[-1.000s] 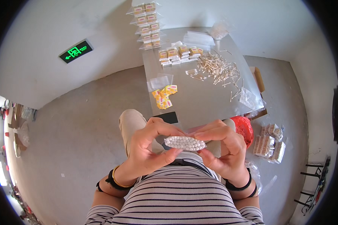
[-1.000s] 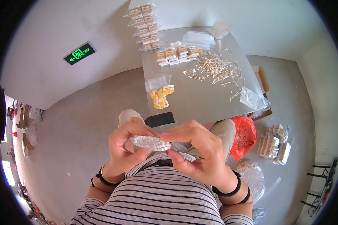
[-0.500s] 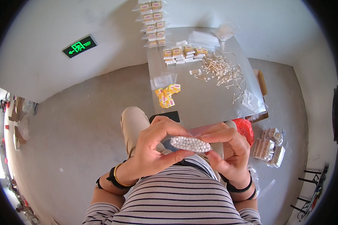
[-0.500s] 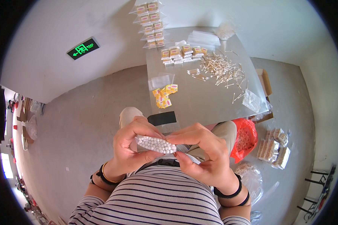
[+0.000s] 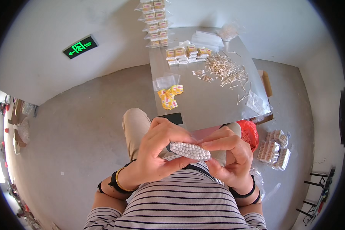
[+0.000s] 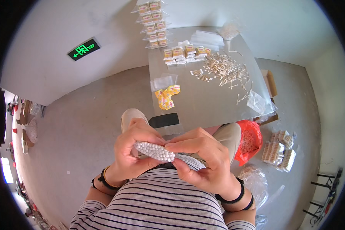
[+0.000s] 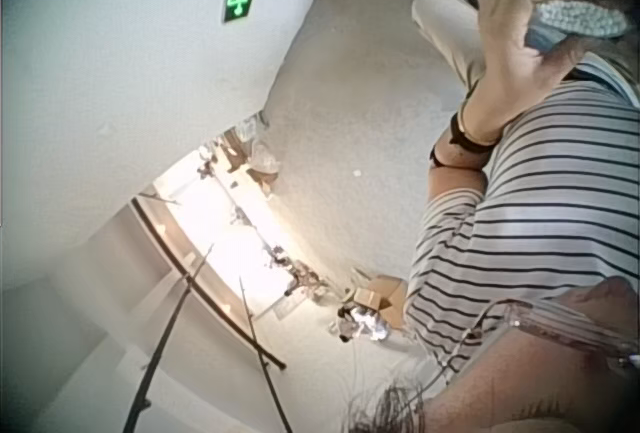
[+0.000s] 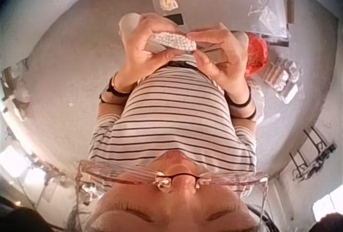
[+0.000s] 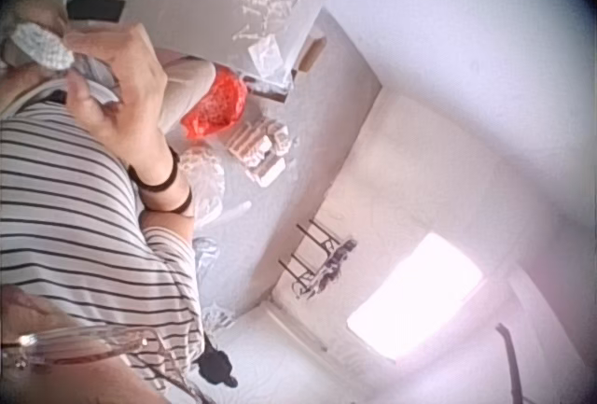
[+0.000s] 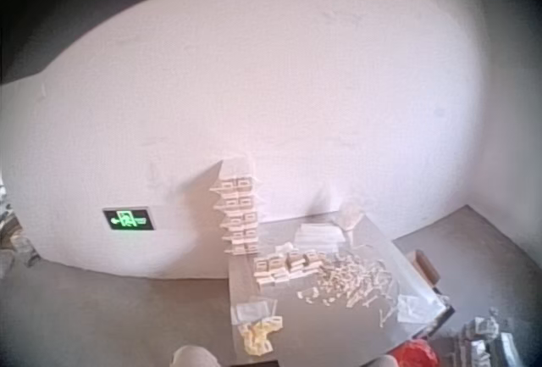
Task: Manually placing small bundles of cotton swabs into individual plastic bags.
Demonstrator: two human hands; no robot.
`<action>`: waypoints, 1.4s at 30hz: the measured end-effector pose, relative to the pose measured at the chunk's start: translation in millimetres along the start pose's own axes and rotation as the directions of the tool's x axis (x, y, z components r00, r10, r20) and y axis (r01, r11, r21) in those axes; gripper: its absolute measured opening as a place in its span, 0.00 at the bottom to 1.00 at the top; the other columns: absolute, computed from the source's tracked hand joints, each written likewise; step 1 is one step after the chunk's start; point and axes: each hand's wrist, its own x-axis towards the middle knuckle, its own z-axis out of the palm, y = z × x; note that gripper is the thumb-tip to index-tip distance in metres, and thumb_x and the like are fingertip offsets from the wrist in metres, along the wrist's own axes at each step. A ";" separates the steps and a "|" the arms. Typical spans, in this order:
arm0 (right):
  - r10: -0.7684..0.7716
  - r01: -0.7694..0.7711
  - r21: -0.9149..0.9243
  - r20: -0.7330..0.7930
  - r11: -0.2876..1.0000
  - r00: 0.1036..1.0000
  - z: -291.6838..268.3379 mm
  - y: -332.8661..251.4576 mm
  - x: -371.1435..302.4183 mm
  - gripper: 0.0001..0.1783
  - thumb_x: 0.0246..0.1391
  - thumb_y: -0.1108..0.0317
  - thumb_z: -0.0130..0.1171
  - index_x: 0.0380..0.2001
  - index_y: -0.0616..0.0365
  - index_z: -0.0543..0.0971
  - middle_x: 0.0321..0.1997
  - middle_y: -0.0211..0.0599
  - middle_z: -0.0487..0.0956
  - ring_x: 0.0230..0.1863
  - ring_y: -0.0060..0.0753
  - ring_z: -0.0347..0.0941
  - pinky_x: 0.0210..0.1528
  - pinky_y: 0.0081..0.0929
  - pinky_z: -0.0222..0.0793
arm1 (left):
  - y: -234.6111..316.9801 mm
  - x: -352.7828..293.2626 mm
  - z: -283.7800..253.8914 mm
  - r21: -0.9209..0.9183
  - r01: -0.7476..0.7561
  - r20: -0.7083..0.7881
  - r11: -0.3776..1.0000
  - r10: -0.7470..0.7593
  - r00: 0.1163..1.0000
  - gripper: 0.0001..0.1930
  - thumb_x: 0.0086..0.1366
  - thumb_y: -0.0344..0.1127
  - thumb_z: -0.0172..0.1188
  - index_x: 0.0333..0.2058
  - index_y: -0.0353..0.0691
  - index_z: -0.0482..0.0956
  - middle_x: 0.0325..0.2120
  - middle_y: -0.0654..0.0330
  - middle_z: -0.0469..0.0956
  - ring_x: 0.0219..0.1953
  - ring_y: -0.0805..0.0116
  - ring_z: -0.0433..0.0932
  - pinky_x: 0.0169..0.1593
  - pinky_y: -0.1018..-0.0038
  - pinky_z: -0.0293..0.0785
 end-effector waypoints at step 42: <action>0.100 -0.100 0.068 0.003 0.993 0.995 4.6 -0.2 -3.4 0.14 0.49 0.79 0.67 0.42 0.62 0.82 0.40 0.40 0.83 0.39 0.36 0.79 0.43 0.28 0.74 | 6.5 -9.1 5.1 -0.508 0.241 0.002 0.827 -0.279 0.960 0.17 0.59 0.29 0.73 0.44 0.38 0.76 0.38 0.62 0.80 0.41 0.76 0.78 0.44 0.77 0.71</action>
